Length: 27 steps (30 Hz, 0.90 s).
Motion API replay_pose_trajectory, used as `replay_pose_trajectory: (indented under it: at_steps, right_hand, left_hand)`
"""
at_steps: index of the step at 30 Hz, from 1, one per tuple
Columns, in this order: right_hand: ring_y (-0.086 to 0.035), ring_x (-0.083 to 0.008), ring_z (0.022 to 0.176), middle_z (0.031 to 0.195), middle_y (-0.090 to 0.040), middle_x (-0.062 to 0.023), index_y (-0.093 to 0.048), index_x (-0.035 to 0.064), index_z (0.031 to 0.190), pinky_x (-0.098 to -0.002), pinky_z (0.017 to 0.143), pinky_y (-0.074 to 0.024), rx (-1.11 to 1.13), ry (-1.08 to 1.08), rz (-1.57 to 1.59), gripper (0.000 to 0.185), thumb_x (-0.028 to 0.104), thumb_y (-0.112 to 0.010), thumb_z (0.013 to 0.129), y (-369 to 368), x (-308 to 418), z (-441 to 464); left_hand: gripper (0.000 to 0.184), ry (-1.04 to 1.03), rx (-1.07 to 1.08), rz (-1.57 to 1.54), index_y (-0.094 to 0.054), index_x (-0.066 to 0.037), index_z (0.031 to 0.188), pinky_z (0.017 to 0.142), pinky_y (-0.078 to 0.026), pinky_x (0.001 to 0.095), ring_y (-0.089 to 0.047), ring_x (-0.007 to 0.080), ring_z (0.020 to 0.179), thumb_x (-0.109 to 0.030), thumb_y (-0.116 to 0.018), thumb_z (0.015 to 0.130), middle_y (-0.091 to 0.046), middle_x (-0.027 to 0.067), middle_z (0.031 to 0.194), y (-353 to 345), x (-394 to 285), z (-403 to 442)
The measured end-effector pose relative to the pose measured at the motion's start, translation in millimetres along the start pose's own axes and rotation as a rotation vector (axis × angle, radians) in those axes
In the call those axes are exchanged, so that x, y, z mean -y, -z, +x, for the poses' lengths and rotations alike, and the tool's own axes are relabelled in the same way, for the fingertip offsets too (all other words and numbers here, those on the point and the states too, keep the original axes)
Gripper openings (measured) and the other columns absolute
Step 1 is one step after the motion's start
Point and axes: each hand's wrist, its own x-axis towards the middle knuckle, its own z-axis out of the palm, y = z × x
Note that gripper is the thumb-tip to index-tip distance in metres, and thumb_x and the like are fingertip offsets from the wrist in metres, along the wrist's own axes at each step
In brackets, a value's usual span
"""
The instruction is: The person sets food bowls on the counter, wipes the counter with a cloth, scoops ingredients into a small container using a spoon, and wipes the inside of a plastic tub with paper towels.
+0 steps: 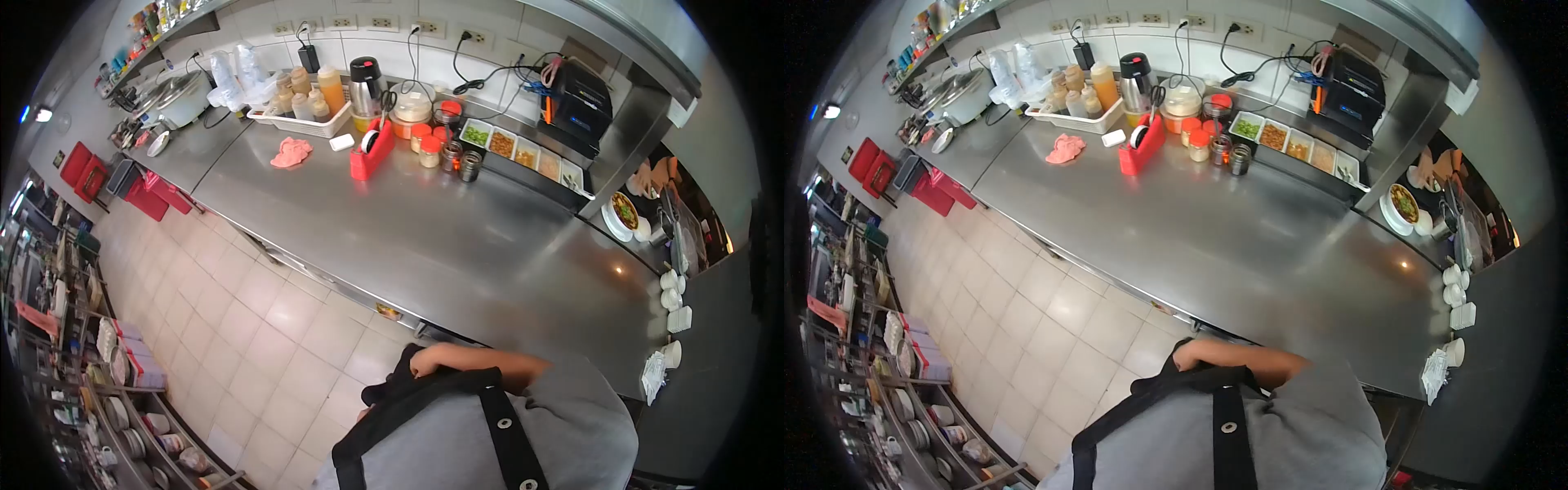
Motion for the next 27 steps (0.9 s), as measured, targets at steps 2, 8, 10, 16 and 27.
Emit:
replay_pose_trajectory:
  at_steps: [2,8,10,16,27]
  right_hand:
    - [-0.063,-0.0203,0.094,0.107,-0.066,-0.0063,-0.057,0.0072,0.128,-0.0364,0.079,-0.0502,-0.175,0.171,0.336,0.047,0.037,-0.058,0.091,56.5,11.2,-31.4]
    - [-0.059,-0.0208,0.107,0.124,-0.049,-0.0131,-0.032,0.0079,0.144,-0.0339,0.084,-0.0515,-1.304,0.297,0.773,0.070,0.019,-0.071,0.087,269.0,-47.1,-58.7]
    - [-0.054,-0.0263,0.115,0.129,-0.047,-0.0167,-0.031,0.0078,0.143,-0.0375,0.089,-0.0493,-1.608,0.010,0.845,0.085,0.026,-0.080,0.077,334.6,-85.2,-52.8]
    - [-0.041,-0.0389,0.127,0.136,-0.043,-0.0177,-0.034,0.0147,0.139,-0.0509,0.102,-0.0369,-1.994,-0.533,0.744,0.083,0.040,-0.080,0.073,428.1,-141.4,-22.5]
    - [-0.053,-0.0376,0.118,0.135,-0.048,-0.0192,-0.047,0.0069,0.121,-0.0478,0.091,-0.0454,-2.108,-0.338,0.573,0.065,0.028,-0.081,0.070,374.3,-76.2,-13.3]
  left_hand:
    - [0.051,0.004,-0.021,0.002,-0.053,-0.013,0.130,0.101,-0.041,0.0489,-0.047,0.0412,0.122,-0.022,-0.065,0.081,-0.051,0.0235,0.128,16.3,-2.3,10.5]
    - [0.051,0.028,-0.183,0.003,-0.053,-0.011,0.129,0.100,-0.042,0.0492,-0.047,0.0414,0.121,-0.020,-0.066,0.080,-0.052,0.0249,0.125,93.1,-12.1,46.3]
    - [0.051,0.026,-0.280,-0.001,-0.053,-0.011,0.128,0.100,-0.042,0.0493,-0.048,0.0415,0.120,-0.019,-0.066,0.080,-0.052,0.0254,0.125,123.6,-18.4,55.0]
    - [0.051,-0.088,-0.577,0.087,-0.053,-0.009,0.127,0.099,-0.043,0.0495,-0.049,0.0418,0.118,-0.018,-0.067,0.079,-0.052,0.0268,0.122,254.3,-60.1,90.7]
    - [0.026,-0.738,-0.674,-0.148,-0.062,-0.003,0.106,0.070,-0.057,0.0329,-0.063,0.0262,0.098,0.004,-0.053,0.083,-0.056,0.0142,0.118,396.3,-325.1,128.3]
